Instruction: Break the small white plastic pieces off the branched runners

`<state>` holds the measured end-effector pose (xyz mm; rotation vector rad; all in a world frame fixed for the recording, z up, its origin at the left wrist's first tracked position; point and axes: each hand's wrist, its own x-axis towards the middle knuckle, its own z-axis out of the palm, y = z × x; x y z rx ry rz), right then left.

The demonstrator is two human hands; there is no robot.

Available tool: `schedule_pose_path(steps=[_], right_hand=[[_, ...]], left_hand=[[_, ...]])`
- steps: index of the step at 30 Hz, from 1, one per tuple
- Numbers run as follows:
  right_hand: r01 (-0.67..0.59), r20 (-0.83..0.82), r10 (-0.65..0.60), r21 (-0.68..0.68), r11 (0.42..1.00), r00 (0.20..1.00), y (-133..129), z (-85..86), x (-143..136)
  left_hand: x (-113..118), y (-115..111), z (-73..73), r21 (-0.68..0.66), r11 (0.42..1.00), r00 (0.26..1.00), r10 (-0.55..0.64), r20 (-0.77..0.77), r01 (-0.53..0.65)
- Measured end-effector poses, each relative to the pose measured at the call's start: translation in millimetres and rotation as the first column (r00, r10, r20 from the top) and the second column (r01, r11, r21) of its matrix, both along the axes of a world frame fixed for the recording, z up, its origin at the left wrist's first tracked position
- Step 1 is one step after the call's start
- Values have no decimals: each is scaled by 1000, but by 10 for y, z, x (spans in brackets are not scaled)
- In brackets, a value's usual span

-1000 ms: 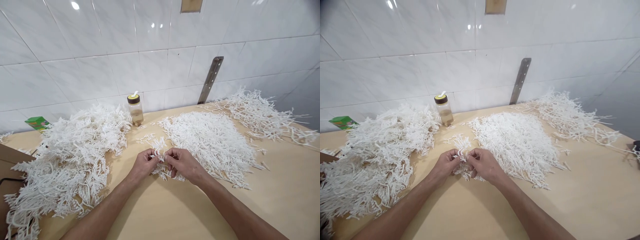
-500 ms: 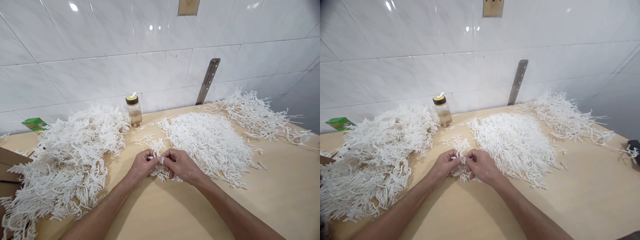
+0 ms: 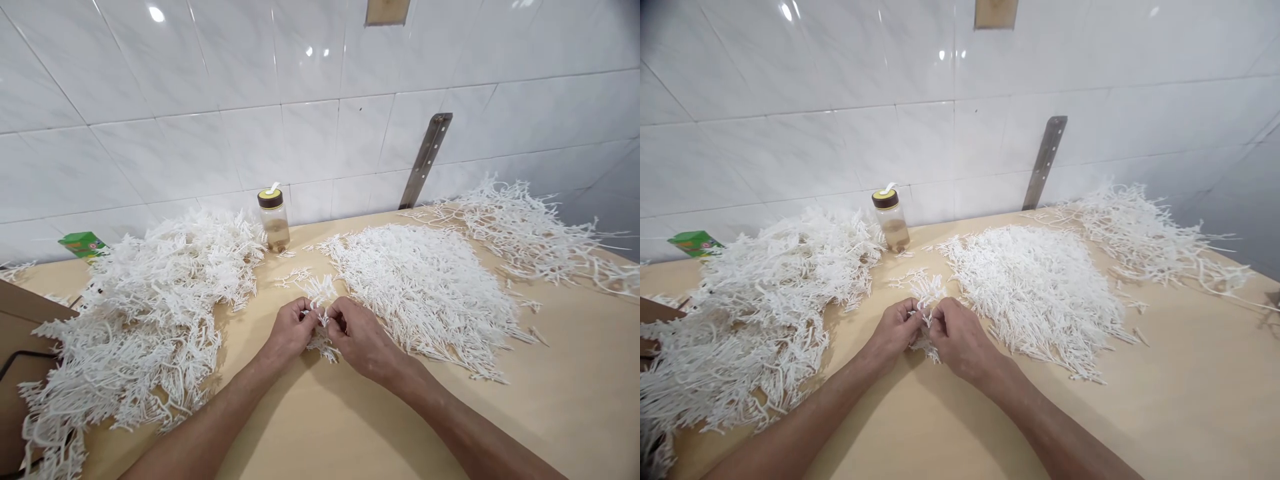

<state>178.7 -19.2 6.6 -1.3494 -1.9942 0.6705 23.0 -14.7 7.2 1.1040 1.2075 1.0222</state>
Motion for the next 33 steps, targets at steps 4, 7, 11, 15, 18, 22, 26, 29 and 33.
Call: schedule_pose_path(steps=[4,7,11,15,18,22,26,29,33], right_hand=[[7,-13,-5,197,980,1000,-25,-18,-30],[37,-77,-23,191,981,997,-43,14,-22],[173,-109,-166,60,983,980,35,79,111],[402,-43,-401,149,903,915,205,117,372],[464,-76,-463,287,838,883,237,137,449],[184,-111,-159,270,945,981,112,113,275],[5,-54,8,228,974,998,34,10,89],[-24,-45,35,234,972,998,44,-35,61],[-35,-48,48,244,969,998,41,-15,65]], left_hand=[[-34,54,-9,-22,997,996,80,40,-79],[-85,93,1,-44,986,982,164,91,-161],[-94,76,25,-19,995,987,98,125,-96],[-81,45,41,-24,996,987,93,129,-90],[-89,43,45,-37,995,988,98,120,-95],[-83,39,56,-30,995,988,93,120,-90],[-64,32,57,-6,997,990,83,117,-83],[-64,37,39,9,999,992,53,113,-54],[-72,43,18,39,999,997,27,76,-30]])
